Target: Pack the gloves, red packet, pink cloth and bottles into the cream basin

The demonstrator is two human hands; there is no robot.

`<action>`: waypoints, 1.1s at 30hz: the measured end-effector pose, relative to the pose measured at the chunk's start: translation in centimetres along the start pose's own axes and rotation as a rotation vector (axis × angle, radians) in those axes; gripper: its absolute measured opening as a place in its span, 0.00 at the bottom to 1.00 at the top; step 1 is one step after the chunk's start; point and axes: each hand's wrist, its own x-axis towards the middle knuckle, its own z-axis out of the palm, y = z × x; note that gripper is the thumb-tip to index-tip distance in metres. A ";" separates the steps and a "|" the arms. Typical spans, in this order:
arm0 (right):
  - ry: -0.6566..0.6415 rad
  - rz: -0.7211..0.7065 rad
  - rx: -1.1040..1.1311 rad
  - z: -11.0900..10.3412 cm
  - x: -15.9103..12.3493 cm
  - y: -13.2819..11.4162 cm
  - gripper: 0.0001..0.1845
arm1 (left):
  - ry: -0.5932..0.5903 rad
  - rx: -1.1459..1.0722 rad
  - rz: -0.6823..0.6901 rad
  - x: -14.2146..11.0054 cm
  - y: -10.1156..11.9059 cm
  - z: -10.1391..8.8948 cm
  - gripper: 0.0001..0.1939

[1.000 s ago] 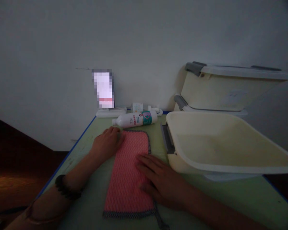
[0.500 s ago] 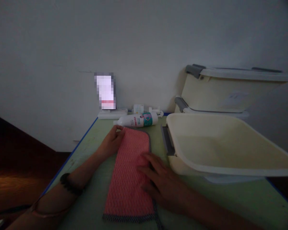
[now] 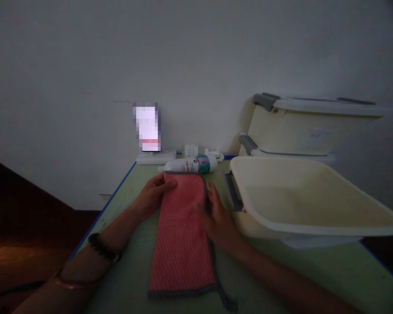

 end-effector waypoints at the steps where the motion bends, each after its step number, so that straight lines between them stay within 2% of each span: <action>1: 0.011 0.003 0.052 0.1 0.4 0.1 0.38 | -0.005 -0.027 0.001 -0.1 0.0 0.0 0.14; 4: 0.051 0.032 0.103 -0.1 0.9 0.2 0.27 | -0.049 -0.052 -0.010 -0.1 0.0 -0.1 0.14; 6: 0.093 0.066 0.062 -0.4 0.9 0.1 0.18 | -0.153 0.013 -0.070 -0.1 -0.2 -0.3 0.14; 9: 0.140 0.092 0.000 -0.7 0.7 -0.2 0.13 | -0.233 0.151 -0.165 0.0 -0.5 -0.6 0.13; 12: 0.141 0.065 0.059 -0.7 0.8 -0.2 0.13 | -0.153 0.167 -0.152 0.1 -0.7 -0.6 0.11; 18: -0.046 0.098 0.272 -0.6 0.8 0.1 0.18 | -0.087 0.059 -0.072 0.2 -0.4 -0.7 0.15; 20: -0.035 0.113 0.278 -0.6 0.8 0.2 0.16 | -0.170 0.112 -0.099 0.2 0.1 -1.2 0.16; 22: 0.010 0.100 0.301 -0.6 0.8 0.2 0.15 | -0.309 0.228 -0.160 0.2 0.7 -1.8 0.16; 24: 0.037 0.072 0.340 -0.5 0.7 0.3 0.17 | -0.428 0.337 -0.230 0.1 1.2 -2.2 0.22; 26: 0.042 0.056 0.355 -0.5 0.7 0.3 0.19 | -0.490 0.390 -0.280 -0.1 1.5 -2.3 0.30; 29: 0.045 0.071 0.372 -0.4 0.6 0.2 0.24 | -0.495 0.387 -0.278 -0.3 1.4 -2.2 0.32; 33: 0.020 0.079 0.423 -0.3 0.5 0.1 0.33 | -0.353 0.231 -0.165 0.0 0.7 -2.3 0.33</action>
